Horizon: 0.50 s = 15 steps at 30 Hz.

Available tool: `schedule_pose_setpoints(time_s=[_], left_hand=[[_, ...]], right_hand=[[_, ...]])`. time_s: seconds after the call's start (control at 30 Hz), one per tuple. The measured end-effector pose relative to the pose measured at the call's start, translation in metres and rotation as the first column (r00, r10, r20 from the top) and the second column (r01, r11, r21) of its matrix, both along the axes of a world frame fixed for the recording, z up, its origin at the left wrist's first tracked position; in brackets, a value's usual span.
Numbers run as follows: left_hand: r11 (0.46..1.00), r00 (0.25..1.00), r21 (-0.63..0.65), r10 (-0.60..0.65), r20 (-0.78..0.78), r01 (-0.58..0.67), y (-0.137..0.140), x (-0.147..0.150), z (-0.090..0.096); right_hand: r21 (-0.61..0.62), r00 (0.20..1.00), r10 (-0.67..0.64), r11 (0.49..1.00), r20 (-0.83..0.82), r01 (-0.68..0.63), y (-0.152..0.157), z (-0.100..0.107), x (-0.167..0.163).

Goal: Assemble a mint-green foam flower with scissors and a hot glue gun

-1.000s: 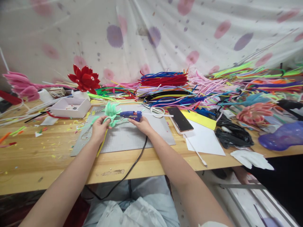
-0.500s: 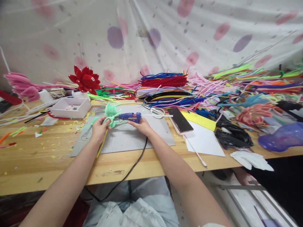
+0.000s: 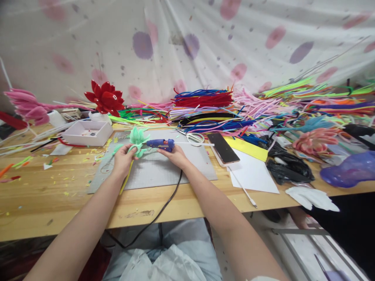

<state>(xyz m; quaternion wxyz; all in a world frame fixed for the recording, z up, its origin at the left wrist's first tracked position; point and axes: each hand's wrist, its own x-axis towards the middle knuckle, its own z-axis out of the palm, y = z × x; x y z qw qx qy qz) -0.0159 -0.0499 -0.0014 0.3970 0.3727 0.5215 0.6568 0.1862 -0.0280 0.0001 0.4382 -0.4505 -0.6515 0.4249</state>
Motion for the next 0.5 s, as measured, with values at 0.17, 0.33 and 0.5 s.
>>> schedule_pose_setpoints(time_s=[0.17,0.33,0.5], left_hand=[[1.0,1.0,0.0,0.003,-0.016,-0.003,-0.0003,0.0005,0.0007],[1.0,1.0,0.001,0.005,-0.029,-0.005,-0.0001,-0.0002,0.0001],[1.0,1.0,0.002,0.011,-0.026,-0.011,-0.0003,0.0,0.0007]], right_hand=[[-0.011,1.0,-0.022,1.0,-0.005,0.022,0.0005,0.0,0.0008],[0.003,1.0,0.007,1.0,0.008,-0.007,0.0004,-0.0015,-0.001],[0.0,1.0,-0.028,1.0,-0.009,0.028,-0.0013,0.003,0.001]])
